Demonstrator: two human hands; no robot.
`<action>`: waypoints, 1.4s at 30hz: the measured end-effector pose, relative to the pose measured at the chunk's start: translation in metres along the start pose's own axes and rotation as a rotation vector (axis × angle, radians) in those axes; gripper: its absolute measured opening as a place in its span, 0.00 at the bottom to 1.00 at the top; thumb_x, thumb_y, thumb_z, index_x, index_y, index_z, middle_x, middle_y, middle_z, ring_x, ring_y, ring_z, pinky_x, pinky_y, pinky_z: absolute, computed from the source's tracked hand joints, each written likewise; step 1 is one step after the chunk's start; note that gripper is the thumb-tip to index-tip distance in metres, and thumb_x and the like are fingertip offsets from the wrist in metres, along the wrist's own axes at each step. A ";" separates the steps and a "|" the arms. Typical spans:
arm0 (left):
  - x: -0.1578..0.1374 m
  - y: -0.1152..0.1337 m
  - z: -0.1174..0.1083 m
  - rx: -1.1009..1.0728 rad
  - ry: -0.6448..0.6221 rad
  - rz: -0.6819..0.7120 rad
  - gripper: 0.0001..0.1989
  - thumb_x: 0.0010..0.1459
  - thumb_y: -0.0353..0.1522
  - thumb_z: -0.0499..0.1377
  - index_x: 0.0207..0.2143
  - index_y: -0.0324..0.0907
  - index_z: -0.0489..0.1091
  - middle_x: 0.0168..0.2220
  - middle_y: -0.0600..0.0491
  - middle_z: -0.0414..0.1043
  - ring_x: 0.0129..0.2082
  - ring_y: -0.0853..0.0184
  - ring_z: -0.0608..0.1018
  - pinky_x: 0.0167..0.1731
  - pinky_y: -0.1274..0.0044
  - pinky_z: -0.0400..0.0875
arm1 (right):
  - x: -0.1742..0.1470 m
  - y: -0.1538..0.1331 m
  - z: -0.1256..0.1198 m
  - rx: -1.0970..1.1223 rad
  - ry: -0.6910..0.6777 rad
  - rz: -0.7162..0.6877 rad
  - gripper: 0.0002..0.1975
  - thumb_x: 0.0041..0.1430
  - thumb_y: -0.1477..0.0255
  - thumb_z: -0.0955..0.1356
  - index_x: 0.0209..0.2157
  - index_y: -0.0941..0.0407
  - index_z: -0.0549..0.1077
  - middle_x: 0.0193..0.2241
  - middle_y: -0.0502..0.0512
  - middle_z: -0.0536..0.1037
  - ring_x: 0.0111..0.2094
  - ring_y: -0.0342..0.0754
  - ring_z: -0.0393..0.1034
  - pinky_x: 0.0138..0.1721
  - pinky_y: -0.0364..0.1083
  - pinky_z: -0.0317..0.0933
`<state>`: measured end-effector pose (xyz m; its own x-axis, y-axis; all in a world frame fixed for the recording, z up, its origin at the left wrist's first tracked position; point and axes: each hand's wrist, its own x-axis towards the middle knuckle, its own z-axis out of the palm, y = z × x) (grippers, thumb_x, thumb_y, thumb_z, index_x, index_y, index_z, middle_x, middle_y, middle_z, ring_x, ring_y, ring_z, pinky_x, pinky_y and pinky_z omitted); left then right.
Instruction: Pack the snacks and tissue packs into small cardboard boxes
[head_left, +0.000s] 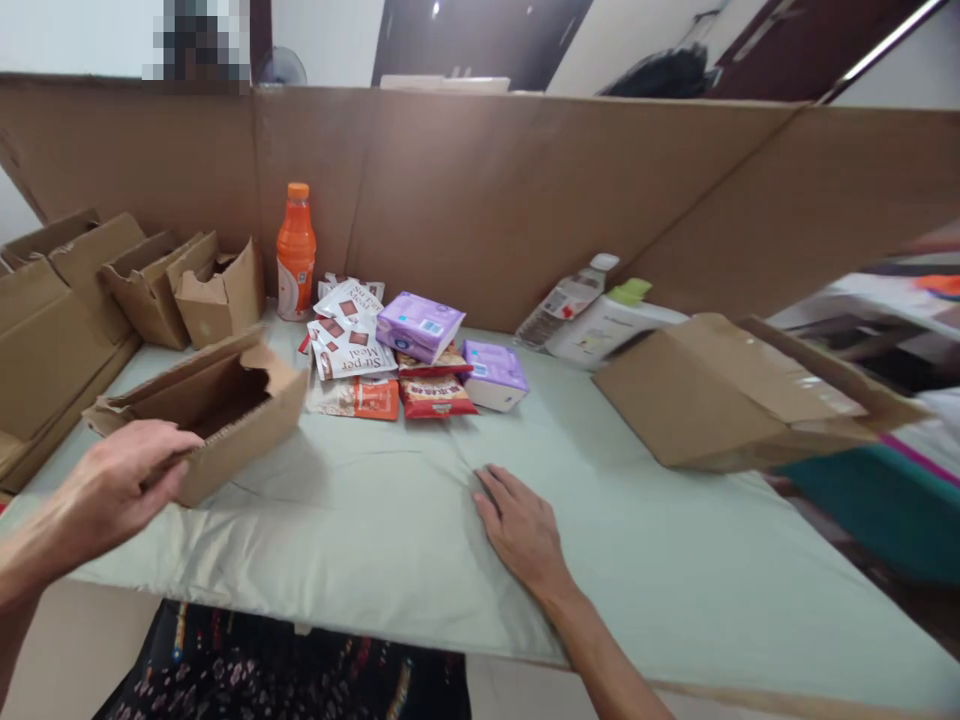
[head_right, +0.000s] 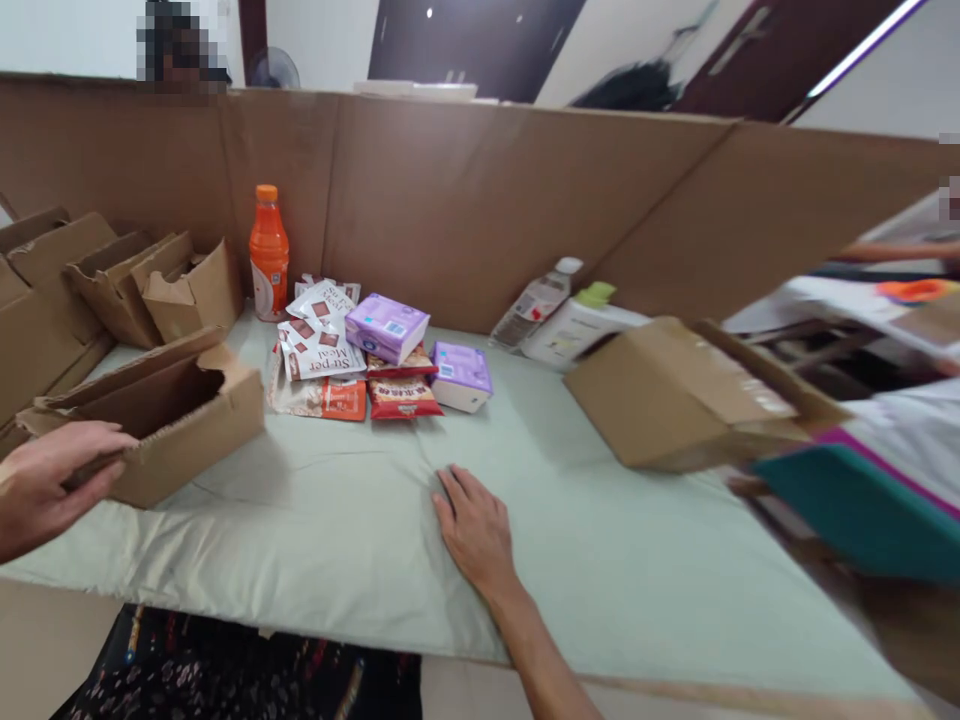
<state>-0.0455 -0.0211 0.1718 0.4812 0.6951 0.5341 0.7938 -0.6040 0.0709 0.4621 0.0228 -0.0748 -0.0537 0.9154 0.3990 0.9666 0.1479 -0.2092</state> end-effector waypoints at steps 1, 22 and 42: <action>0.002 0.012 0.002 -0.059 -0.041 0.058 0.09 0.66 0.31 0.56 0.43 0.45 0.76 0.37 0.54 0.82 0.38 0.63 0.84 0.38 0.76 0.78 | 0.000 -0.001 -0.002 0.010 0.004 0.001 0.22 0.68 0.64 0.60 0.53 0.56 0.78 0.57 0.67 0.79 0.58 0.60 0.73 0.54 0.59 0.69; 0.042 0.068 0.069 -0.423 -0.084 0.169 0.16 0.67 0.24 0.54 0.52 0.48 0.72 0.44 0.53 0.81 0.50 0.64 0.80 0.50 0.76 0.76 | 0.108 0.013 -0.047 0.422 0.127 0.095 0.35 0.62 0.49 0.68 0.65 0.53 0.68 0.67 0.67 0.69 0.68 0.63 0.63 0.63 0.65 0.64; 0.032 0.071 0.057 -0.583 0.074 -0.177 0.18 0.72 0.42 0.53 0.60 0.52 0.70 0.60 0.49 0.73 0.58 0.56 0.78 0.55 0.67 0.80 | 0.216 -0.085 -0.129 1.315 -0.132 0.265 0.29 0.52 0.46 0.71 0.47 0.53 0.75 0.38 0.55 0.82 0.37 0.54 0.78 0.34 0.52 0.76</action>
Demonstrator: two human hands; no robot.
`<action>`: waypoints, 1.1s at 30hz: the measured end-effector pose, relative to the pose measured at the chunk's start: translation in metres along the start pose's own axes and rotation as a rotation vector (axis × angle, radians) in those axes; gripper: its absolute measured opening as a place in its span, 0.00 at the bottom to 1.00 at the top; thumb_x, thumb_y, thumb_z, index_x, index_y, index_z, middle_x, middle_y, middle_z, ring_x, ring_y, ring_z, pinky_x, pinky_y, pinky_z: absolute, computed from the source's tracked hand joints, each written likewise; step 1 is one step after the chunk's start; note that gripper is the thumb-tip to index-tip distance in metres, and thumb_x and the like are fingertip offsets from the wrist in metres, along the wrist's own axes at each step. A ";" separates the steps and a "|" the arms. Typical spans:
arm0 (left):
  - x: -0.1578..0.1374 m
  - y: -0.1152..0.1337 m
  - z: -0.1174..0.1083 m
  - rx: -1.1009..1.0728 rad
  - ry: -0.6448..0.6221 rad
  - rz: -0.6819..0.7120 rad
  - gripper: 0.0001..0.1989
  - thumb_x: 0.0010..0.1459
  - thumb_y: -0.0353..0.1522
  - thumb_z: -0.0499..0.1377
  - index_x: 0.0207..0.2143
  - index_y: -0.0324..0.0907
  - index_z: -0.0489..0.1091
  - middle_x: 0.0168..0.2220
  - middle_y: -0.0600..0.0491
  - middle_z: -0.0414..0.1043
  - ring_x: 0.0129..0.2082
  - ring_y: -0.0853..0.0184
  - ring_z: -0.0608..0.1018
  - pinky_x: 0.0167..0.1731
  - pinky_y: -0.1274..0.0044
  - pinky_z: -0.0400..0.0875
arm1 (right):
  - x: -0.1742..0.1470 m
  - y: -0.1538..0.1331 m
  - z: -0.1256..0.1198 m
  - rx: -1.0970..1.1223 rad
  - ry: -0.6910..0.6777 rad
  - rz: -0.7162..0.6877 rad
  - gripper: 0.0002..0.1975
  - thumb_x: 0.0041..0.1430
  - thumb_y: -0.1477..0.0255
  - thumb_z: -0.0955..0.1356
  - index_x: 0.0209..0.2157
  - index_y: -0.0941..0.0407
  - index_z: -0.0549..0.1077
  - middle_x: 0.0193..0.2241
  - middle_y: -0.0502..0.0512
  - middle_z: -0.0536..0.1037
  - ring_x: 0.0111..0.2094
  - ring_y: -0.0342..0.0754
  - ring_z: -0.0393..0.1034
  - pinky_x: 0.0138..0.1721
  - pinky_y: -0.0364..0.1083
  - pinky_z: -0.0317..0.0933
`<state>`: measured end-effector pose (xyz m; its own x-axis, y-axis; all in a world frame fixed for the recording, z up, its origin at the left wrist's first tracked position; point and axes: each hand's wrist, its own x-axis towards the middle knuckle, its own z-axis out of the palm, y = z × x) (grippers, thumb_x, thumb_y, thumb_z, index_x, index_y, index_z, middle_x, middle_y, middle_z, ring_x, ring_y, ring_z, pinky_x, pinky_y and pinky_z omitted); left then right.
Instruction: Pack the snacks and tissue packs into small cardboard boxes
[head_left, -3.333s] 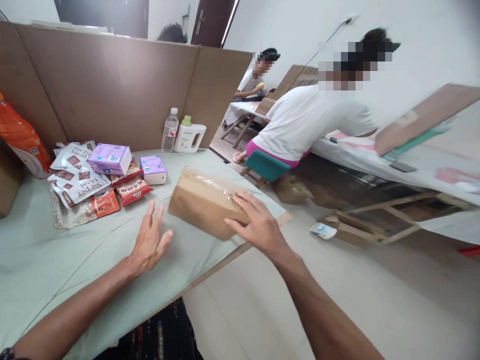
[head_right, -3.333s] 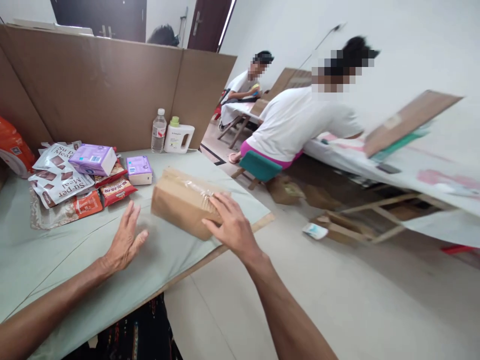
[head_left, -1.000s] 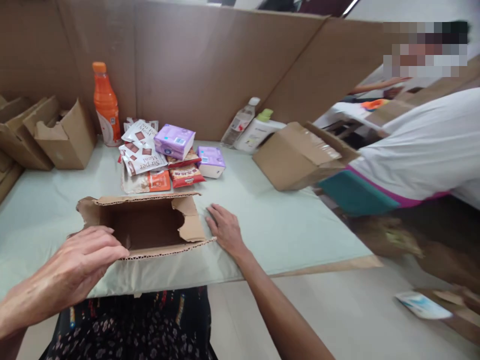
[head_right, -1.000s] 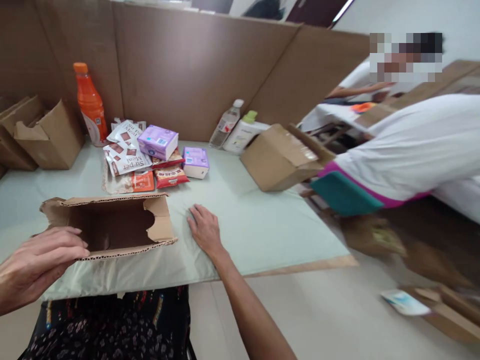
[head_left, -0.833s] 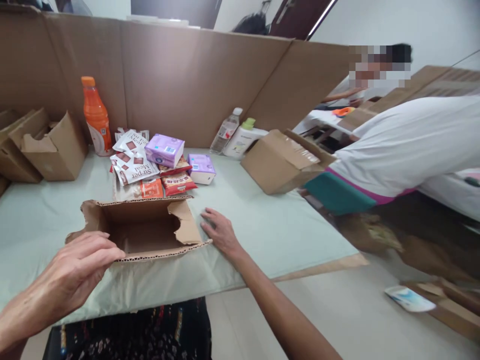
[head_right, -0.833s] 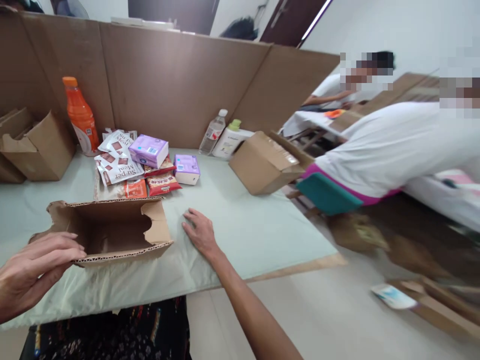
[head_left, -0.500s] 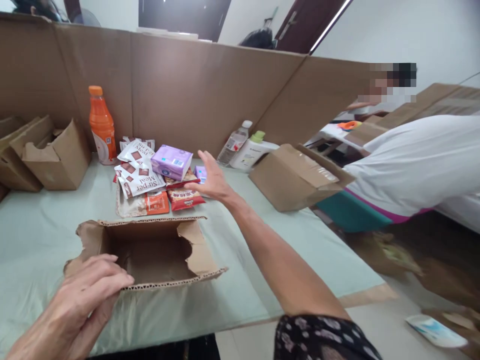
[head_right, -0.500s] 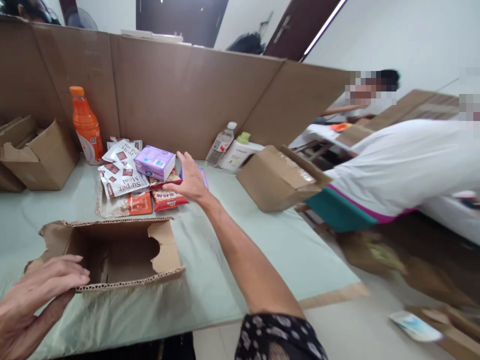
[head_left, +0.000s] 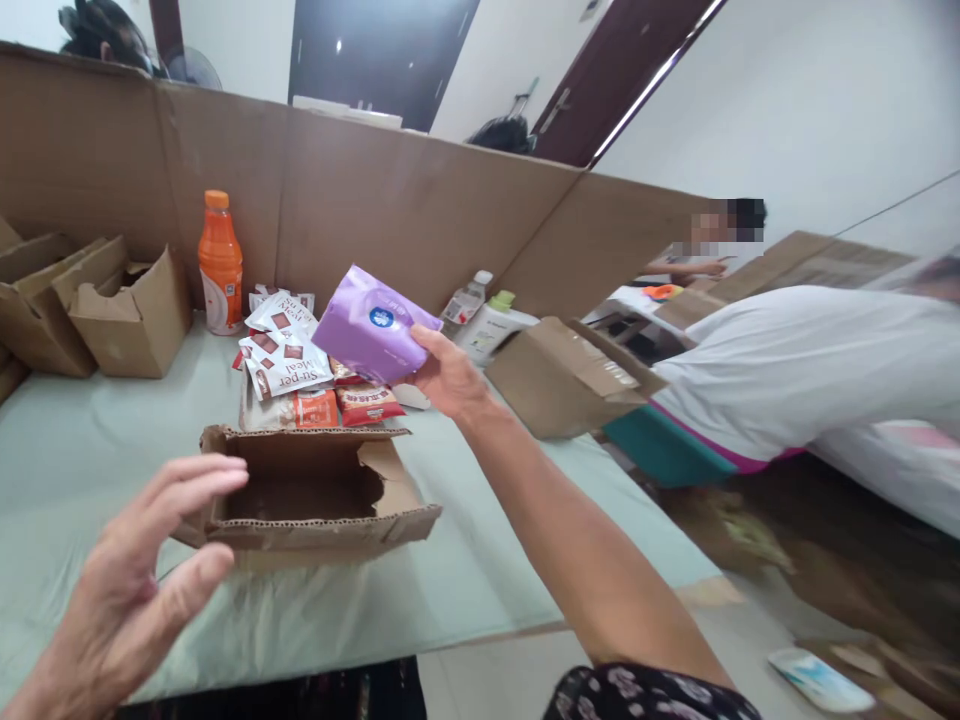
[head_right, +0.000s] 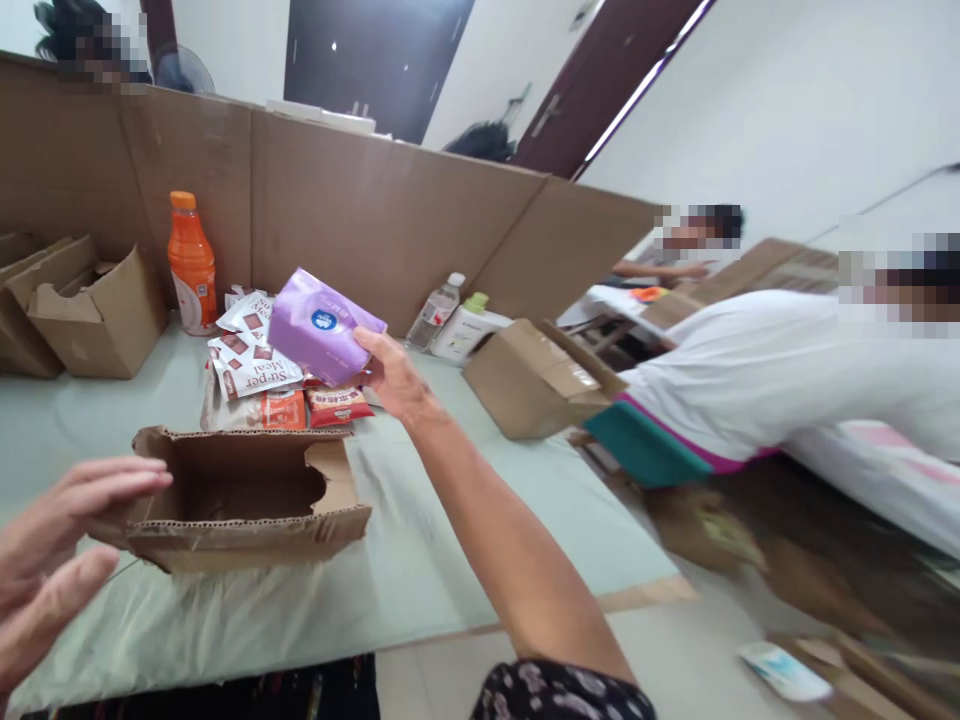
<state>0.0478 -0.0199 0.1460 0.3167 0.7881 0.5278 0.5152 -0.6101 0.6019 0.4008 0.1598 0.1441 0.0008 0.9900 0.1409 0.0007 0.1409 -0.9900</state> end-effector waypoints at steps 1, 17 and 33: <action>0.005 0.001 0.000 -0.016 0.070 -0.021 0.17 0.72 0.40 0.54 0.60 0.52 0.70 0.61 0.50 0.72 0.60 0.56 0.76 0.59 0.64 0.77 | -0.015 -0.015 0.005 0.022 -0.051 -0.013 0.29 0.53 0.46 0.71 0.46 0.53 0.75 0.37 0.54 0.82 0.37 0.54 0.78 0.34 0.51 0.76; 0.040 0.033 0.009 -0.311 0.301 0.025 0.39 0.65 0.50 0.64 0.72 0.53 0.51 0.69 0.52 0.65 0.65 0.56 0.74 0.59 0.67 0.78 | -0.113 -0.097 0.060 -0.194 -0.536 -0.350 0.49 0.44 0.43 0.79 0.65 0.46 0.67 0.63 0.55 0.74 0.64 0.60 0.68 0.62 0.59 0.68; -0.007 0.000 0.012 0.271 -0.008 0.294 0.17 0.57 0.22 0.58 0.47 0.45 0.74 0.38 0.53 0.83 0.49 0.59 0.82 0.64 0.56 0.67 | -0.140 -0.095 0.039 -0.962 -0.315 -0.612 0.35 0.54 0.57 0.78 0.62 0.50 0.71 0.54 0.56 0.80 0.53 0.61 0.77 0.54 0.60 0.74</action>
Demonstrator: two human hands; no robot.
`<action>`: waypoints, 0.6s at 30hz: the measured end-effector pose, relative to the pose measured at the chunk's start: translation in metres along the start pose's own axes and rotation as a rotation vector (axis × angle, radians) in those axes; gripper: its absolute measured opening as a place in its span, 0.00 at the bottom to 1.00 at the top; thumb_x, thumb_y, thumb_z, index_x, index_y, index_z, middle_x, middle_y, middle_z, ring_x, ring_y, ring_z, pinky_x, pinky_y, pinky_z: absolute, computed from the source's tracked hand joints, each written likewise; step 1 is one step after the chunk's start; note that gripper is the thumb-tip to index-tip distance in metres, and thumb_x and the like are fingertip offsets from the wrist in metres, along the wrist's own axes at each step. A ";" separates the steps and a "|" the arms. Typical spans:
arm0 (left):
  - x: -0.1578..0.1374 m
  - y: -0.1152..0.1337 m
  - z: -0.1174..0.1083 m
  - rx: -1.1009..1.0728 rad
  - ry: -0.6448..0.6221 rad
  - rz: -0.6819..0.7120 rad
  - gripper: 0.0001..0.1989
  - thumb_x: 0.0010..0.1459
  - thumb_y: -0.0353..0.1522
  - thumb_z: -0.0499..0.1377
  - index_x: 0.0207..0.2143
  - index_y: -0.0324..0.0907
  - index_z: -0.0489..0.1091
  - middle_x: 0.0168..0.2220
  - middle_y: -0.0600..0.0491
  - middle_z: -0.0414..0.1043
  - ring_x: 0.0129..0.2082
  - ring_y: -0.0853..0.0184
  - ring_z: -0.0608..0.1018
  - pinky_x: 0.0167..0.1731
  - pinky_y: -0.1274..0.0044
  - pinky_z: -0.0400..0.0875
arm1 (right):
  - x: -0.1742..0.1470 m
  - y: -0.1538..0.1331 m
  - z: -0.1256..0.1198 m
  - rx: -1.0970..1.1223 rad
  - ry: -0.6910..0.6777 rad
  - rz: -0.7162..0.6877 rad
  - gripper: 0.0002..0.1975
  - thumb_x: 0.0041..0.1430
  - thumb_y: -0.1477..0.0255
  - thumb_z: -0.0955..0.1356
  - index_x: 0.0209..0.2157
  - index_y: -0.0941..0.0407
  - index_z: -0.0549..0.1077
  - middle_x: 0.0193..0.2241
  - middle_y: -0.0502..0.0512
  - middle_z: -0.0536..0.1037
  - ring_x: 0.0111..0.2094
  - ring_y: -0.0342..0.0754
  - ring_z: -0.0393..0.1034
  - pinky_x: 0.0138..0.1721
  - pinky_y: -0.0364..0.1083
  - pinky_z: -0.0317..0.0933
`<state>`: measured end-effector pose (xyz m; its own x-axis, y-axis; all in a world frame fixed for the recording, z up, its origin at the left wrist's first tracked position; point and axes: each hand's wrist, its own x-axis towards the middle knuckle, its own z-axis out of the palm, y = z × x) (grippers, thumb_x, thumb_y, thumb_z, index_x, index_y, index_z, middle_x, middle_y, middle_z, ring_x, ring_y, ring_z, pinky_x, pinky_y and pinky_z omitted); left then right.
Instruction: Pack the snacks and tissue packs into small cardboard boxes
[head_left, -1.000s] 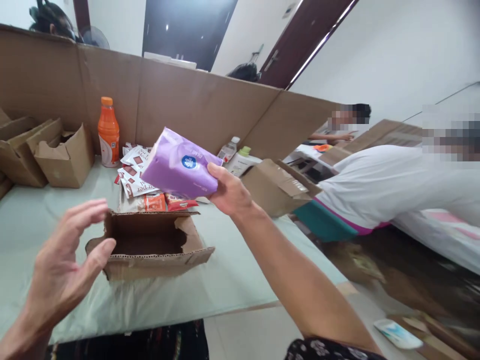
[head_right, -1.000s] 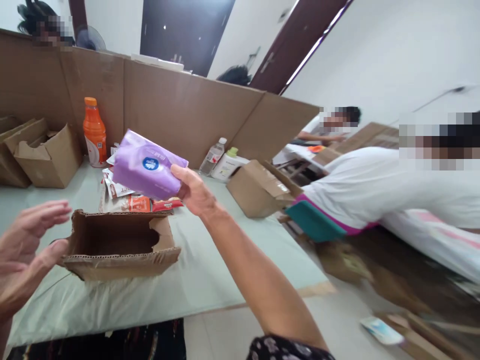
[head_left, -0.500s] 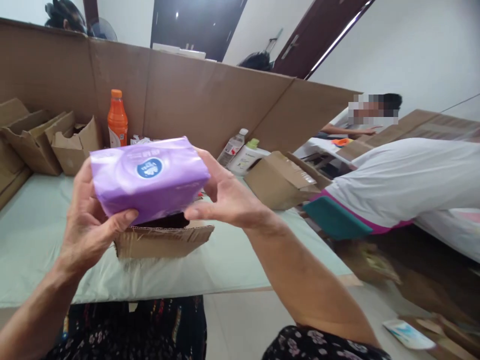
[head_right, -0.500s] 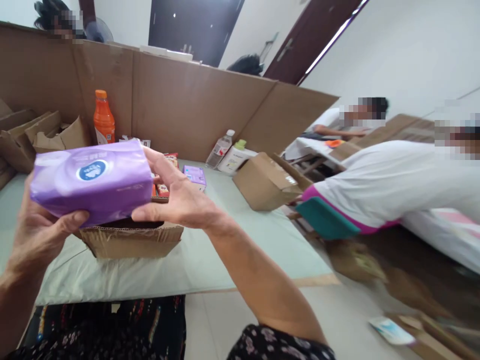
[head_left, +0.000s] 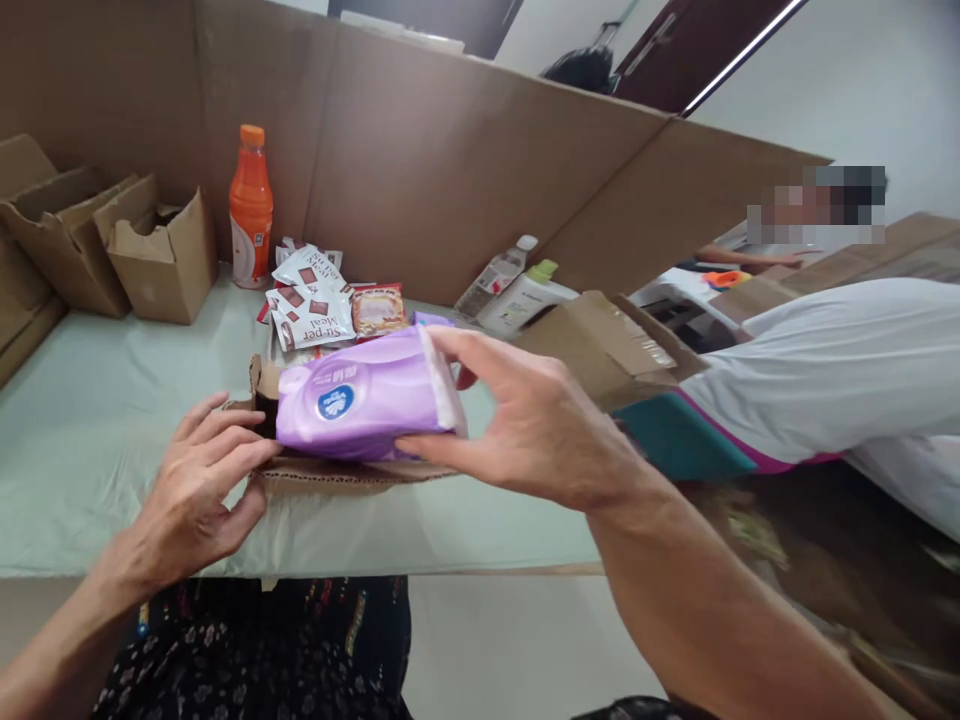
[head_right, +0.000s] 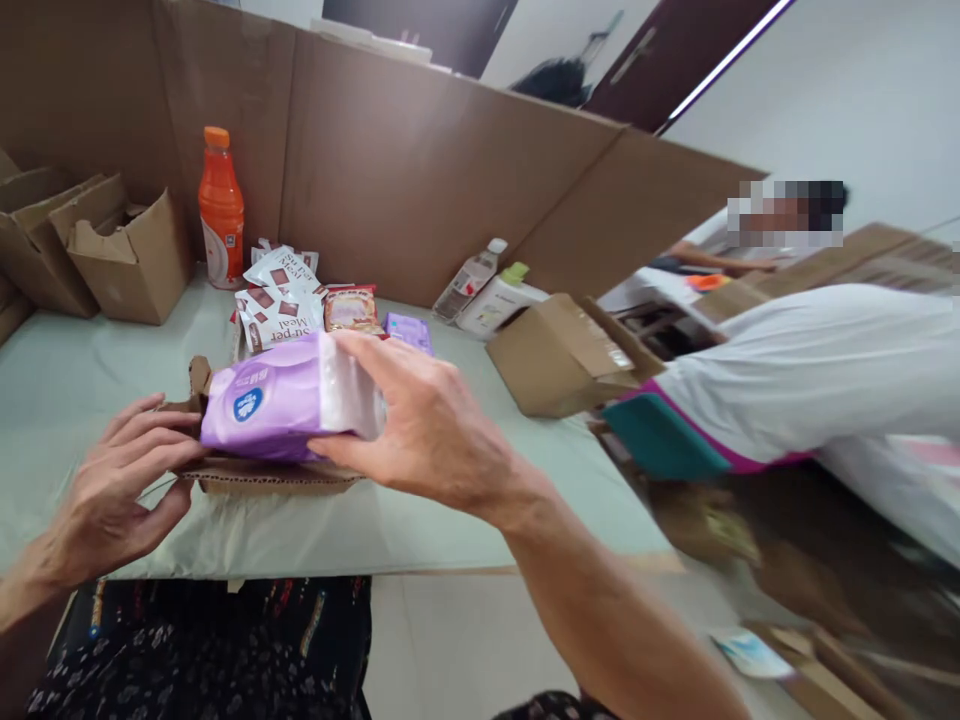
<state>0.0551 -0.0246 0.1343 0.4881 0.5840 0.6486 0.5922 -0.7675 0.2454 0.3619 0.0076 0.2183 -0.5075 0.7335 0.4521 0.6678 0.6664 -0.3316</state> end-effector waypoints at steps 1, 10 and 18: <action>-0.001 0.001 0.002 0.007 0.006 0.003 0.16 0.57 0.22 0.57 0.45 0.45 0.74 0.37 0.54 0.82 0.48 0.60 0.82 0.63 0.58 0.68 | 0.003 -0.004 0.000 -0.026 -0.026 -0.023 0.35 0.54 0.57 0.78 0.62 0.50 0.71 0.53 0.56 0.80 0.53 0.62 0.77 0.54 0.61 0.73; -0.008 -0.003 0.010 -0.020 -0.079 0.024 0.08 0.60 0.23 0.56 0.39 0.42 0.71 0.43 0.50 0.83 0.50 0.56 0.81 0.50 0.62 0.72 | 0.010 -0.010 -0.028 -0.069 -0.131 -0.009 0.30 0.56 0.50 0.76 0.56 0.47 0.74 0.42 0.50 0.82 0.41 0.54 0.79 0.43 0.51 0.74; -0.010 -0.006 0.016 -0.063 -0.061 0.040 0.11 0.58 0.21 0.56 0.39 0.43 0.69 0.37 0.53 0.82 0.45 0.59 0.82 0.42 0.67 0.70 | 0.021 -0.010 -0.002 -0.274 0.056 0.034 0.29 0.59 0.54 0.74 0.59 0.49 0.73 0.50 0.57 0.81 0.54 0.64 0.74 0.55 0.61 0.69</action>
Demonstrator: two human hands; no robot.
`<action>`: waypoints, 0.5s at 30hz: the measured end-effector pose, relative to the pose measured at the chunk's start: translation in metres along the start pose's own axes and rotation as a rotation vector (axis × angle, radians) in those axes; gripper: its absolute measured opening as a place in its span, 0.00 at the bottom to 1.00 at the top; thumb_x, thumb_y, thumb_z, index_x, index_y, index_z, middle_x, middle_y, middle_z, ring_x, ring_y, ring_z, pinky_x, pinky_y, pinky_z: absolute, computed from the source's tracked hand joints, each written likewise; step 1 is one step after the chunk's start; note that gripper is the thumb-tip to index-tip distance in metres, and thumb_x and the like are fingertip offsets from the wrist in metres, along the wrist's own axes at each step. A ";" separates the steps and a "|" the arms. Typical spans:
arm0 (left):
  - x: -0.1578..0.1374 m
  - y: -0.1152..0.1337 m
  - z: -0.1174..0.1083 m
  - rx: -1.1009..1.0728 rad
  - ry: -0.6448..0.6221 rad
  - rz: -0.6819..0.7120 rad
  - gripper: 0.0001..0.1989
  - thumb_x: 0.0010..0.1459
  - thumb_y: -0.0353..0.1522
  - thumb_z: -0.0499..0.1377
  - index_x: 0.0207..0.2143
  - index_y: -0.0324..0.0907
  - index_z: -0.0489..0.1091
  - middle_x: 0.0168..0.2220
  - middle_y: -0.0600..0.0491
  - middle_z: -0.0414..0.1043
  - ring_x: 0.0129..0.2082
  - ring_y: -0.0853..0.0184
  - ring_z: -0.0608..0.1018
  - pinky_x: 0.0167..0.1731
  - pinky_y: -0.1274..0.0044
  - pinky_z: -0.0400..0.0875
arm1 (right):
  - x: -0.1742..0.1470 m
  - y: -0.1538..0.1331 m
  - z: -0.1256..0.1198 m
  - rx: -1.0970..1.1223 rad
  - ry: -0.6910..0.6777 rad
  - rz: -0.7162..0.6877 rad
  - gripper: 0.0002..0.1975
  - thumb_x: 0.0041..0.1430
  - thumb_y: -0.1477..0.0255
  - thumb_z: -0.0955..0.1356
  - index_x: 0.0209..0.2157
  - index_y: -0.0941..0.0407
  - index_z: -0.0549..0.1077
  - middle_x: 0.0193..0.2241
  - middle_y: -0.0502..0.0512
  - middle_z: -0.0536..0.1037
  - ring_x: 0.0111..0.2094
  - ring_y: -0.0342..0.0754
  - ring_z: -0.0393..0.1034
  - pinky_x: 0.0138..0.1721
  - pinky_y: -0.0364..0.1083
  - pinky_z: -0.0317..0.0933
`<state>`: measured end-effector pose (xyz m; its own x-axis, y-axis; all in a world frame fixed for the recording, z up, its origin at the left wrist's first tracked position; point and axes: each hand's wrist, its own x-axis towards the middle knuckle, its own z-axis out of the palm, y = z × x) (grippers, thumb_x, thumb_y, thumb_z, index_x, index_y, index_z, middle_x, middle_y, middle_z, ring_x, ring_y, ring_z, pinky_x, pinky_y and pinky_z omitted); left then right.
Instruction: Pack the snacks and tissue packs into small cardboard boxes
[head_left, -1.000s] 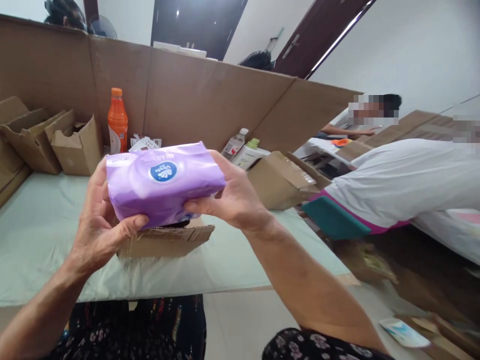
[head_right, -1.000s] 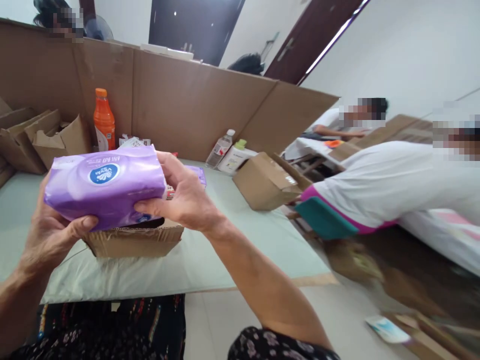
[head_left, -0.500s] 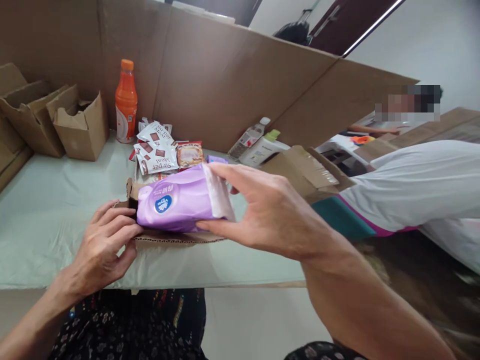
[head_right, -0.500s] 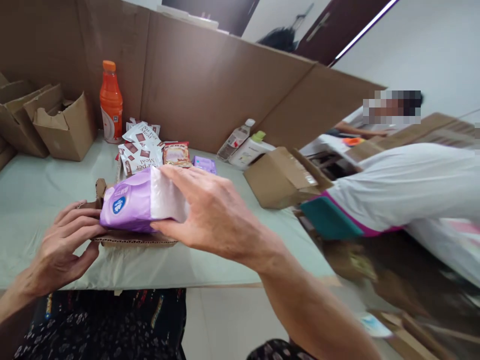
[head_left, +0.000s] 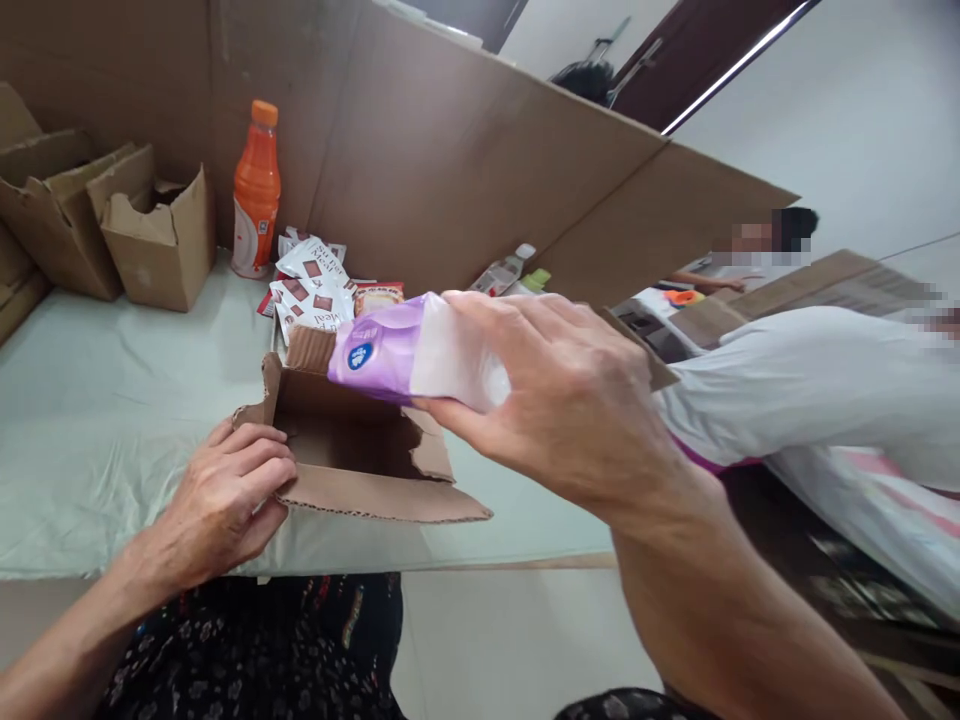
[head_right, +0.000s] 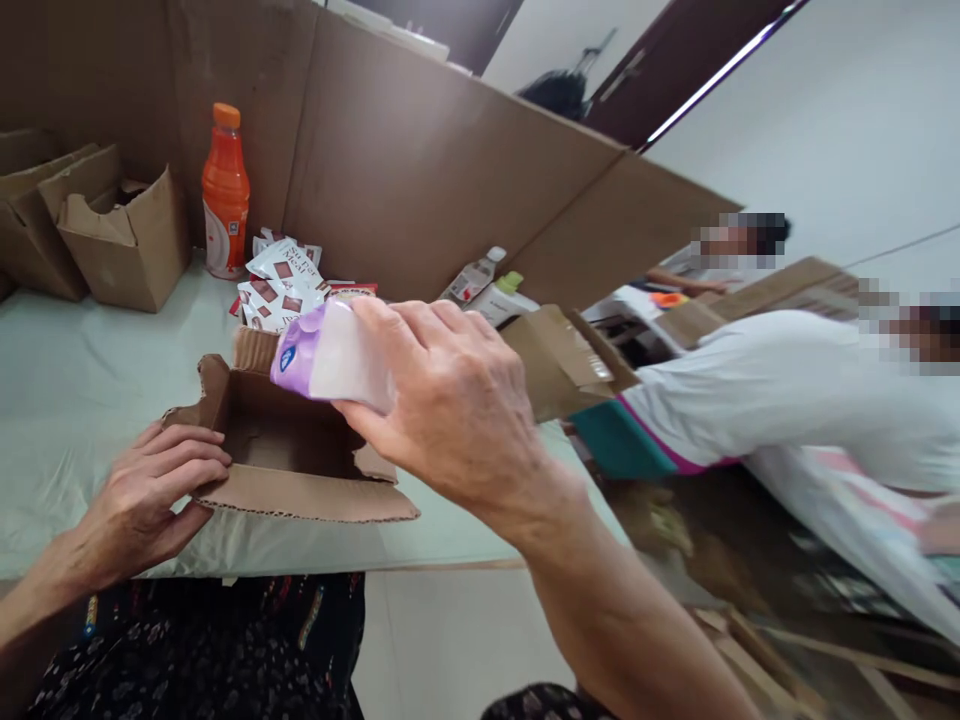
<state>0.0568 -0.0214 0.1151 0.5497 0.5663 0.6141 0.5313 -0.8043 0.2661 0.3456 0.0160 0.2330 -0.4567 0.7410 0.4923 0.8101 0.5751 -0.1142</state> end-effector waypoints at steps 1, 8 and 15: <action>0.000 0.000 0.000 -0.005 0.001 -0.002 0.10 0.58 0.21 0.55 0.39 0.43 0.69 0.37 0.53 0.82 0.45 0.59 0.82 0.42 0.67 0.71 | 0.000 -0.003 0.003 -0.002 0.005 -0.034 0.28 0.60 0.55 0.74 0.59 0.49 0.73 0.51 0.57 0.81 0.54 0.65 0.74 0.56 0.62 0.68; -0.001 0.000 0.003 -0.042 0.047 0.000 0.09 0.60 0.21 0.55 0.38 0.42 0.70 0.36 0.52 0.81 0.44 0.60 0.81 0.42 0.68 0.71 | 0.007 -0.024 0.037 -0.021 -0.356 -0.147 0.27 0.57 0.60 0.76 0.54 0.55 0.73 0.50 0.63 0.81 0.50 0.63 0.75 0.52 0.59 0.69; -0.004 -0.002 0.009 -0.058 0.065 -0.013 0.09 0.60 0.20 0.56 0.38 0.42 0.70 0.37 0.52 0.80 0.43 0.60 0.81 0.42 0.68 0.71 | 0.027 -0.047 0.099 -0.163 -0.678 -0.026 0.23 0.63 0.68 0.73 0.56 0.62 0.71 0.50 0.70 0.80 0.50 0.64 0.76 0.48 0.58 0.71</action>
<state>0.0592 -0.0209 0.1053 0.4989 0.5657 0.6566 0.4991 -0.8069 0.3159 0.2588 0.0431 0.1657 -0.5624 0.8111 -0.1606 0.8164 0.5755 0.0479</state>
